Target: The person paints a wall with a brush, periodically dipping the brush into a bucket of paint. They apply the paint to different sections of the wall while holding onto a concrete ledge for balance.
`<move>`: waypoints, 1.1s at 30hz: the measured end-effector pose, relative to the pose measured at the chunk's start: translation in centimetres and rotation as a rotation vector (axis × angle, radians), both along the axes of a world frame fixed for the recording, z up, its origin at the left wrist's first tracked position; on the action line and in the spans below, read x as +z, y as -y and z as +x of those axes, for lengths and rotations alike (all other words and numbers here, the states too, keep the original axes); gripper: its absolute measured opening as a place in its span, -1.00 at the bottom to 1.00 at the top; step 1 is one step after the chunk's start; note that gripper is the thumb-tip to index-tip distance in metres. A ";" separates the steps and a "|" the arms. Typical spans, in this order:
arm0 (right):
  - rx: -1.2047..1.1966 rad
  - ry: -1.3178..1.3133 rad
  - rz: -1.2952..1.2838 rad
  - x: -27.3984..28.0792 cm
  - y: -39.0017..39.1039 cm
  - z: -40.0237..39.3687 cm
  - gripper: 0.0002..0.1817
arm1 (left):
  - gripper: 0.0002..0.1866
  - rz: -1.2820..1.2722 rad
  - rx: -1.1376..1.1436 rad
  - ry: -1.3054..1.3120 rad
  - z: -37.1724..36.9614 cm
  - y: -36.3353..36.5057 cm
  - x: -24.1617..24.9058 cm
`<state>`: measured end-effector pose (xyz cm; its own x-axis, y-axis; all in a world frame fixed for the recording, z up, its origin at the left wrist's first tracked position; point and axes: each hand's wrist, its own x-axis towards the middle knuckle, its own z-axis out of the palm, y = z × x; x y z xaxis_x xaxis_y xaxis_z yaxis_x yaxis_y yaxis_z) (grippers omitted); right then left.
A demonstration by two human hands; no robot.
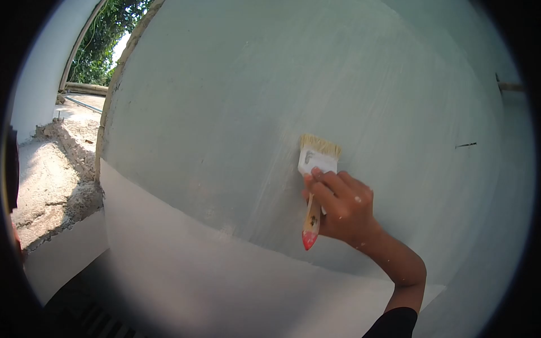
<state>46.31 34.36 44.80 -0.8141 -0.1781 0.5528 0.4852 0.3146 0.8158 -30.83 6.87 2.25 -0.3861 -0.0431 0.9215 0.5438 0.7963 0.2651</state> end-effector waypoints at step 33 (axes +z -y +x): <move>0.165 -0.451 0.247 38.7 -0.7 -0.9 -0.82 | -0.66 0.102 -0.045 0.181 6.6 0.2 5.3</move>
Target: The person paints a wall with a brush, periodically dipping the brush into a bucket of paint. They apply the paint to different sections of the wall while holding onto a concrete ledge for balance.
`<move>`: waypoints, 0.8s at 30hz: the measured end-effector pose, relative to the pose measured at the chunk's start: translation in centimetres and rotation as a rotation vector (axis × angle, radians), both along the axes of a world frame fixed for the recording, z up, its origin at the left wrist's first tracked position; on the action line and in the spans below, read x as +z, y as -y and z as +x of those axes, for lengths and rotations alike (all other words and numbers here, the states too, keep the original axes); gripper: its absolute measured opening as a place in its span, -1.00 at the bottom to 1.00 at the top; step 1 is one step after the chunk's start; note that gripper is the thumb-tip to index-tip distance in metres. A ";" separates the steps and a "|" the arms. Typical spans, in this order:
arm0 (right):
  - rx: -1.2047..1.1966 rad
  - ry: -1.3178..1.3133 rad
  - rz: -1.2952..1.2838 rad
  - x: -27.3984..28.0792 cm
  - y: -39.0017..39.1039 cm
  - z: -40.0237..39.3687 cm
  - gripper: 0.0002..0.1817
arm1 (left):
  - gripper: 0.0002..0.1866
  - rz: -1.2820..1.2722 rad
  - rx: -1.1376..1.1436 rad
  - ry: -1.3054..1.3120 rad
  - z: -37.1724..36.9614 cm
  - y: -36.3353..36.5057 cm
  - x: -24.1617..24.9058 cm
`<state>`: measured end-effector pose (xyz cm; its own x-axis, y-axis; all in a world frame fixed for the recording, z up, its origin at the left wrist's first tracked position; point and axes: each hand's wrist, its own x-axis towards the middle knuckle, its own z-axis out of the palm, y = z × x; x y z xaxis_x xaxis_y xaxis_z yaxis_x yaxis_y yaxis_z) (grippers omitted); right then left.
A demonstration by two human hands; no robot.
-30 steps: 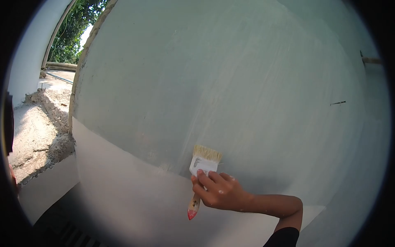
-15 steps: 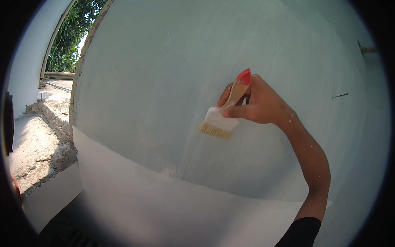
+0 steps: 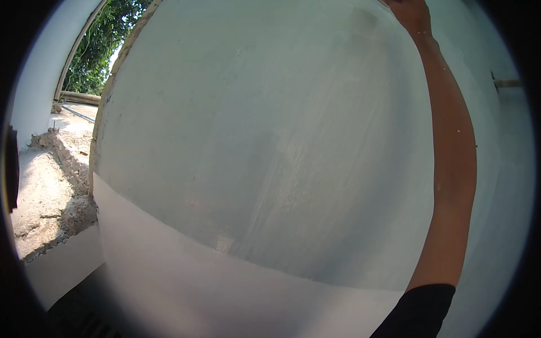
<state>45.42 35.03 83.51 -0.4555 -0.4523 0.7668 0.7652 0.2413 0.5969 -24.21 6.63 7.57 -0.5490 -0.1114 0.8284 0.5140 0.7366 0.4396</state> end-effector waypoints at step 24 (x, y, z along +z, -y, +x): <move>-0.019 0.075 -0.113 -8.1 1.0 -2.8 -0.81 | -0.73 -0.265 0.147 -0.102 3.0 -0.8 2.4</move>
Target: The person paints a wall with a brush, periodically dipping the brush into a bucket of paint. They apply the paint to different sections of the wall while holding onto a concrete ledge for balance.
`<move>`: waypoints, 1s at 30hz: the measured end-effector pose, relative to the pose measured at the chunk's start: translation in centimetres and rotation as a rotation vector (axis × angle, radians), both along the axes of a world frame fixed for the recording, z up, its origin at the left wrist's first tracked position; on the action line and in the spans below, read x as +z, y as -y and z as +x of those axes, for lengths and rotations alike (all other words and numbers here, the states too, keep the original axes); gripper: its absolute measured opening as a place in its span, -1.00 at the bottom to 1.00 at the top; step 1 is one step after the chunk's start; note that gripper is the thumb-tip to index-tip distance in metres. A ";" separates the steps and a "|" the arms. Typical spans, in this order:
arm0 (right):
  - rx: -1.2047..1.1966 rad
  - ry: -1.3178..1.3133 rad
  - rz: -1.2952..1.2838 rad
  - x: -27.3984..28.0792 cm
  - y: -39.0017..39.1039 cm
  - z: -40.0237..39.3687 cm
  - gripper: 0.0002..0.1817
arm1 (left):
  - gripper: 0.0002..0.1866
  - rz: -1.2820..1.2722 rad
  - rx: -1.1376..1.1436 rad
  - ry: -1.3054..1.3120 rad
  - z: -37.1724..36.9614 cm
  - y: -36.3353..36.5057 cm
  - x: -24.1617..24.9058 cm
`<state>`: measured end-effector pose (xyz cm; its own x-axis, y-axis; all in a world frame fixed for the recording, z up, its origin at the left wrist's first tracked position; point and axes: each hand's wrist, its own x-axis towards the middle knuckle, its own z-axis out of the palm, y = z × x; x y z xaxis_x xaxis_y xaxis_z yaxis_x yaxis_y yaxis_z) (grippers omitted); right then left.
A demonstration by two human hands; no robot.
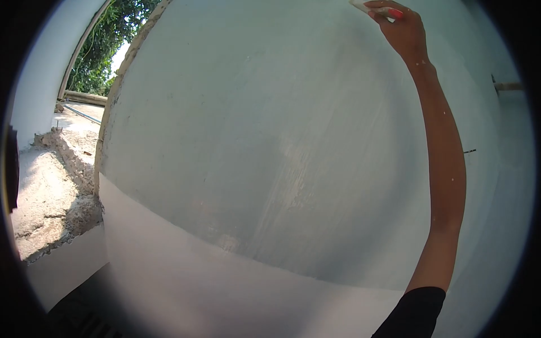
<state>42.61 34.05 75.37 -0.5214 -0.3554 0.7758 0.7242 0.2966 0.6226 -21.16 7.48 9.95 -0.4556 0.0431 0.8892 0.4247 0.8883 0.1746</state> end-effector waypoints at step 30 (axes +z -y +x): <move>0.026 0.393 -0.742 -50.1 3.6 1.4 -0.64 | -0.70 0.086 -0.200 0.157 -4.2 -0.7 -3.1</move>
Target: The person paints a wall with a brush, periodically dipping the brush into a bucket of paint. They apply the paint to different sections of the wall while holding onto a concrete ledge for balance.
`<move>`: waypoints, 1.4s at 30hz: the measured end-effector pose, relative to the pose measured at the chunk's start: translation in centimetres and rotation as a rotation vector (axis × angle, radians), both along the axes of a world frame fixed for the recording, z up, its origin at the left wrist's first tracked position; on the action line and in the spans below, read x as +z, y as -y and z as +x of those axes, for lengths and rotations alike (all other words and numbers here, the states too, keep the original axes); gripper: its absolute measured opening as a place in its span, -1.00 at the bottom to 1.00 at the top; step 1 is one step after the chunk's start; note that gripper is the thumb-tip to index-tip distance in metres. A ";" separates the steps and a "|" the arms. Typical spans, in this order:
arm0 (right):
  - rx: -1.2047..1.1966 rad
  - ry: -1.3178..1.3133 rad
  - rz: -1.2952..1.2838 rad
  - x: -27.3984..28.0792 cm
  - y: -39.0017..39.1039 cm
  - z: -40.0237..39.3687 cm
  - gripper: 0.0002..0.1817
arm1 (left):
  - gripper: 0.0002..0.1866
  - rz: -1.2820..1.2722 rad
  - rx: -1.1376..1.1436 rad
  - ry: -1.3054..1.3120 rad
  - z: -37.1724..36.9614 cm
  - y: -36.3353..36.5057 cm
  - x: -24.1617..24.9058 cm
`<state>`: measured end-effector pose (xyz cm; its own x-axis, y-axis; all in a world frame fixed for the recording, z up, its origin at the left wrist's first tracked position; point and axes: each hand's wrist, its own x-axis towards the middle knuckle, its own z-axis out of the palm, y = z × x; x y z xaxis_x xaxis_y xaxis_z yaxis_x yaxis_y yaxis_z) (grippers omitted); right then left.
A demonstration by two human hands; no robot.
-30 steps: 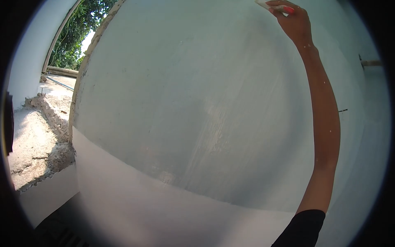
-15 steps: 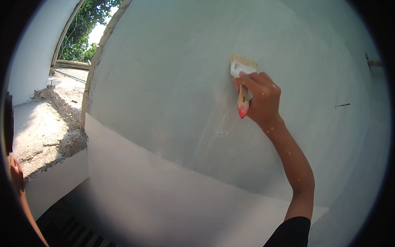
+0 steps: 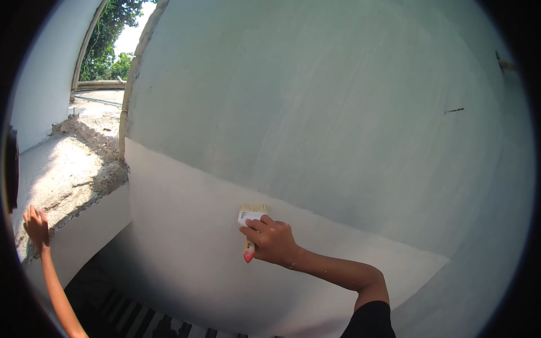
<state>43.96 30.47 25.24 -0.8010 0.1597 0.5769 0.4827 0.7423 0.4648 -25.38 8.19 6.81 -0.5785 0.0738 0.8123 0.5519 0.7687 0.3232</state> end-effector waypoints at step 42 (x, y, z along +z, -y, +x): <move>0.079 0.035 0.484 4.1 -4.9 -0.4 -0.67 | -0.80 0.013 0.044 0.009 3.0 0.0 2.1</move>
